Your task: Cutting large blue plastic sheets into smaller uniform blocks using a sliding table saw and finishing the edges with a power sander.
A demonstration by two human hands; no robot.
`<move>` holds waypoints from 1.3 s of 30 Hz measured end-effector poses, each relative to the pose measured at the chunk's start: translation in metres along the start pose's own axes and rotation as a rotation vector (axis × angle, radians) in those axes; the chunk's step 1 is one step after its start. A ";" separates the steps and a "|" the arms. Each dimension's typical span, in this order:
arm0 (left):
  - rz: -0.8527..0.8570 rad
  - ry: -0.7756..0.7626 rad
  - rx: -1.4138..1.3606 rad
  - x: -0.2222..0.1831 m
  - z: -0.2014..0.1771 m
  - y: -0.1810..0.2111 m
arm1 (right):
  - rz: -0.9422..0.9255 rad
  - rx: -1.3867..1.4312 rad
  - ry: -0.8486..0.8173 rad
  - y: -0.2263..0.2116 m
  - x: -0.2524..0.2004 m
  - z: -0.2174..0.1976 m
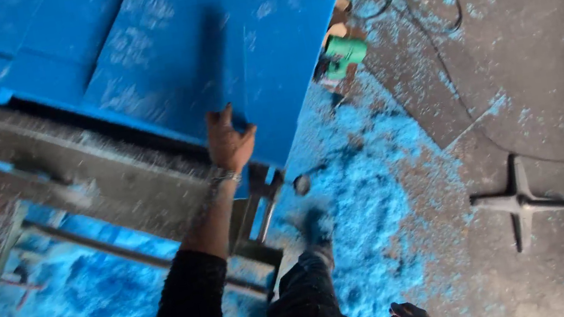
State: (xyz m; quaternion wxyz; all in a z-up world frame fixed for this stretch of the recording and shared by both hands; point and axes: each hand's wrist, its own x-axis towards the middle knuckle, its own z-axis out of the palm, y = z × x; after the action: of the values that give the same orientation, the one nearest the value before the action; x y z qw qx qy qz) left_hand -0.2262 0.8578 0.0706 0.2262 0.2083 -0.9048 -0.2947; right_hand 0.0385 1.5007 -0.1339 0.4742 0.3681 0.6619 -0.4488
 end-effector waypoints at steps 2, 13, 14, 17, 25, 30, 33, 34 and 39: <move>0.001 -0.017 0.060 0.030 0.014 0.014 | -0.036 -0.089 0.021 -0.045 0.009 -0.044; -0.065 0.208 0.362 0.114 0.068 0.102 | -0.263 -0.101 0.032 -0.394 0.092 -0.142; 0.001 0.194 0.329 0.122 0.079 0.111 | -0.310 -0.274 0.042 -0.448 0.074 -0.126; 0.106 0.188 0.287 0.154 0.118 0.139 | -0.371 -0.510 0.035 -0.562 0.100 -0.089; 0.124 0.148 0.465 0.252 0.185 0.143 | -0.567 -0.886 -0.223 -0.832 0.173 0.068; 0.014 -0.003 0.511 0.250 0.184 0.152 | -0.620 -0.801 -0.457 -0.895 0.190 0.189; -0.026 -0.067 0.534 0.251 0.180 0.157 | -0.477 -0.221 -0.779 -0.859 0.283 0.246; -0.031 -0.071 0.537 0.254 0.182 0.154 | -0.470 -0.223 -0.783 -0.863 0.287 0.270; -0.083 -0.112 0.555 0.252 0.178 0.164 | -0.482 -0.491 -0.738 -0.876 0.249 0.321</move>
State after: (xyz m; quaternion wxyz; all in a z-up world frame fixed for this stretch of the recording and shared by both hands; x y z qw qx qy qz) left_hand -0.5658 0.9286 0.1167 0.0980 0.2823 -0.9527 -0.0560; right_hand -0.7354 0.9272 -0.2046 0.6322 -0.1011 0.6023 -0.4769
